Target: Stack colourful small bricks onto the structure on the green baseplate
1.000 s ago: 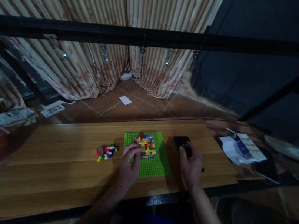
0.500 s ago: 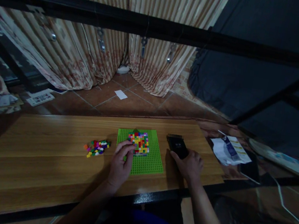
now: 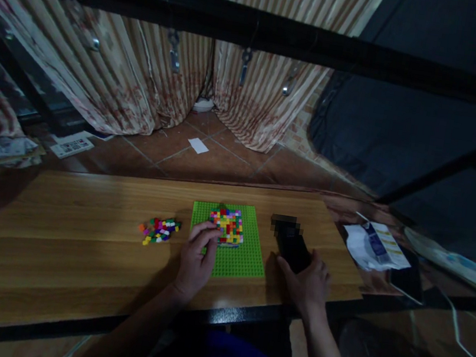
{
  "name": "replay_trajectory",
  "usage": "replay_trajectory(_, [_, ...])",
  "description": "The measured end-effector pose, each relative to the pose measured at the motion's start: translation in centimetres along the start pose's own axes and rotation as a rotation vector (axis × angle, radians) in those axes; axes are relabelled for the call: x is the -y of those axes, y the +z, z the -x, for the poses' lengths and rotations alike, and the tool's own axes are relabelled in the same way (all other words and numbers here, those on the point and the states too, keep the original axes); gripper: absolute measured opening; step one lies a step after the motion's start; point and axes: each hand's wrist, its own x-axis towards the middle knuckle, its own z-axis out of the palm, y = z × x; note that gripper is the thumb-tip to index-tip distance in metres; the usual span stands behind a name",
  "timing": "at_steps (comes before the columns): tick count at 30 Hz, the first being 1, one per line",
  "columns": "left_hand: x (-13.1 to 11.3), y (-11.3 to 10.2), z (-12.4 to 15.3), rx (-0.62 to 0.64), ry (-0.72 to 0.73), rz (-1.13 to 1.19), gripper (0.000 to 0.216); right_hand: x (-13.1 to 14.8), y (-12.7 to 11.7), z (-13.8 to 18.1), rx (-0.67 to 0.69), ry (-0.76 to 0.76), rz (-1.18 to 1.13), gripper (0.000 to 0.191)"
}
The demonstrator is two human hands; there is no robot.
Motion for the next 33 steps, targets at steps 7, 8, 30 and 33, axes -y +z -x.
replay_trajectory(7, [-0.2,0.0,0.0,0.008,-0.008,0.003,0.019,-1.1,0.1,1.9,-0.113,-0.06,0.026,0.102])
replay_trajectory(8, [-0.3,0.0,0.0,0.007,-0.01,0.001,0.019,-1.1,0.2,1.8,-0.124,-0.064,0.025,0.102])
replay_trajectory(30, [-1.4,-0.7,0.1,-0.018,-0.05,0.03,0.022,1.2,1.6,-0.4,-0.332,-0.209,-0.08,0.082])
replay_trajectory(33, [-1.6,-1.9,0.5,-0.028,-0.05,-0.028,0.022,2.8,1.9,1.5,-0.322,-0.37,-0.204,0.061])
